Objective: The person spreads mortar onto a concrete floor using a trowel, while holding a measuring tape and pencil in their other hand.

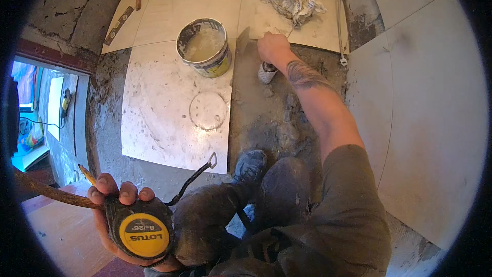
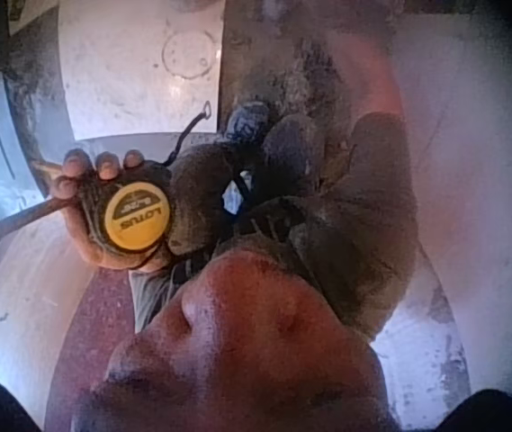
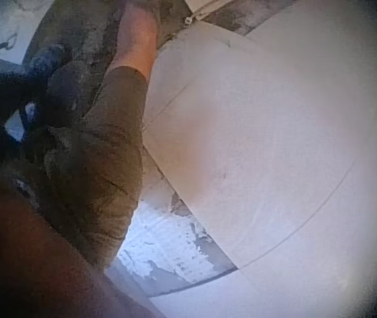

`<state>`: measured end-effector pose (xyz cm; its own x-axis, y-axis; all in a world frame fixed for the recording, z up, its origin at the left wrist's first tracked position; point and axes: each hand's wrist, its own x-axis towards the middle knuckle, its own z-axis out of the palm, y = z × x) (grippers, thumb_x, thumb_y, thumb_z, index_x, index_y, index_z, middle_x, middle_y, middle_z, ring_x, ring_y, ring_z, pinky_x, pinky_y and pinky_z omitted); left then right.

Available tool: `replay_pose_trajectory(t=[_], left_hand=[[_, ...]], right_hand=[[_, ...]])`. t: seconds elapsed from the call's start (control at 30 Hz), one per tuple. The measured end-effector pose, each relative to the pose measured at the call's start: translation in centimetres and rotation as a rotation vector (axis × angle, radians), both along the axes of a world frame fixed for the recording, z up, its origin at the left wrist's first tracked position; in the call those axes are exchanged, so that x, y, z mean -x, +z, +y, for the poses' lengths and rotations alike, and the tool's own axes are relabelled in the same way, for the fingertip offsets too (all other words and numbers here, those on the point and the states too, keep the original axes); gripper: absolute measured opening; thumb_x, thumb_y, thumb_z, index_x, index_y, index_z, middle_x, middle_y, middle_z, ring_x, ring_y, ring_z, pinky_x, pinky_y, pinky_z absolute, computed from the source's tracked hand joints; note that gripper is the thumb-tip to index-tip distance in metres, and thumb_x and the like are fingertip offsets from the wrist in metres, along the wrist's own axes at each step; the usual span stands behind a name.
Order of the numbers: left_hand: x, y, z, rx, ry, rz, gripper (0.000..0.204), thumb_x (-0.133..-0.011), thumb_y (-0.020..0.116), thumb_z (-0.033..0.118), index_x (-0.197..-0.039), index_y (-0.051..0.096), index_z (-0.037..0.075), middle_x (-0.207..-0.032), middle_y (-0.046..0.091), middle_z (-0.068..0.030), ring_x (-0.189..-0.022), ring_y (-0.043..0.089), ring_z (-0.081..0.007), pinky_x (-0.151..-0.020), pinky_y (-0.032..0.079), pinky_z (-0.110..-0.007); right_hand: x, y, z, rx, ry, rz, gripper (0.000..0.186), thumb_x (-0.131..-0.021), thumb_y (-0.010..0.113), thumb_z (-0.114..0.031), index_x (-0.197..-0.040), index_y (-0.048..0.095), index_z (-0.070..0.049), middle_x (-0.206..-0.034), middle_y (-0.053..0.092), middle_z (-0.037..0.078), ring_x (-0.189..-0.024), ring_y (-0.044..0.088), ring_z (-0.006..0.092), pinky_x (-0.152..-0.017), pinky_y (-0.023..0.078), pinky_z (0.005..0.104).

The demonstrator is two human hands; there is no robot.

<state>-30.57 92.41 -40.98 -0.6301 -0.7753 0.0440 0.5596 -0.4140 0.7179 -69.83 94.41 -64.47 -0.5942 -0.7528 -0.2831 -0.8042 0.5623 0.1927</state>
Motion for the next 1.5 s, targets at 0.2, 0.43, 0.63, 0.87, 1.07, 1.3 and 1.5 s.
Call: replay_pose_trajectory(t=[0.2,0.43,0.63,0.87,1.07,1.3,1.5], left_hand=[[0.1,0.1,-0.3,-0.02,-0.005,-0.006,0.023,-0.1,0.034,0.023,-0.111,0.047,0.007,-0.116,0.044,-0.0076,-0.098,0.052,-0.023,-0.091,0.044,-0.045],[0.1,0.1,0.1,-0.021,0.001,-0.001,0.024,-0.1,0.034,0.023,-0.112,0.047,0.007,-0.116,0.045,-0.0067,-0.099,0.052,-0.0232,-0.092,0.044,-0.045],[-0.6,0.1,0.2,0.011,-0.019,0.019,0.026,-0.1,0.031,0.023,-0.112,0.048,0.008,-0.117,0.045,-0.006,-0.1,0.052,-0.023,-0.091,0.044,-0.044],[-0.9,0.1,0.3,0.0,-0.03,0.047,0.031,-0.101,0.029,0.025,-0.112,0.051,0.007,-0.119,0.047,-0.0065,-0.1,0.054,-0.0228,-0.092,0.045,-0.044],[-1.1,-0.5,0.2,-0.001,-0.045,0.048,0.032,-0.101,0.03,0.027,-0.112,0.053,0.007,-0.119,0.051,-0.0068,-0.103,0.059,-0.0218,-0.093,0.047,-0.043],[0.9,-0.5,0.5,-0.005,-0.064,-0.007,0.033,-0.1,0.033,0.028,-0.115,0.055,0.008,-0.124,0.054,-0.0073,-0.099,0.06,-0.0196,-0.09,0.048,-0.042],[1.2,-0.5,-0.1,-0.024,-0.097,0.015,0.034,-0.1,0.033,0.029,-0.114,0.056,0.008,-0.123,0.053,-0.0057,-0.099,0.059,-0.0194,-0.091,0.048,-0.042]], right_hand=[[0.5,-1.1,-0.3,0.04,0.032,0.036,0.022,-0.081,0.055,-0.019,-0.094,0.07,-0.009,-0.1,0.064,0.013,-0.087,0.067,0.027,-0.069,0.054,0.0375],[0.3,-1.7,-2.1,0.069,0.112,0.053,0.021,-0.081,0.056,-0.018,-0.091,0.072,-0.01,-0.093,0.068,0.013,-0.086,0.067,0.0278,-0.069,0.054,0.0373],[0.3,-1.3,-2.4,-0.015,0.146,-0.059,0.022,-0.08,0.055,-0.017,-0.092,0.072,-0.01,-0.092,0.069,0.013,-0.086,0.068,0.0282,-0.071,0.055,0.0383],[-3.3,-1.6,-1.1,-0.031,0.302,-0.06,0.017,-0.076,0.059,-0.015,-0.084,0.072,-0.007,-0.088,0.069,0.015,-0.084,0.068,0.0292,-0.068,0.054,0.0392],[-11.0,-2.9,3.1,-0.039,0.401,-0.095,0.017,-0.074,0.059,-0.016,-0.081,0.072,-0.007,-0.086,0.068,0.014,-0.076,0.067,0.0285,-0.058,0.053,0.0394],[-18.9,1.5,10.2,0.012,0.133,-0.457,0.016,-0.075,0.055,-0.011,-0.08,0.068,-0.002,-0.08,0.066,0.019,-0.075,0.066,0.0345,-0.06,0.053,0.0442],[-10.9,11.5,15.9,0.214,-0.09,-0.512,0.021,-0.082,0.053,-0.019,-0.095,0.06,-0.004,-0.087,0.064,0.021,-0.086,0.062,0.0375,-0.075,0.05,0.0455]])
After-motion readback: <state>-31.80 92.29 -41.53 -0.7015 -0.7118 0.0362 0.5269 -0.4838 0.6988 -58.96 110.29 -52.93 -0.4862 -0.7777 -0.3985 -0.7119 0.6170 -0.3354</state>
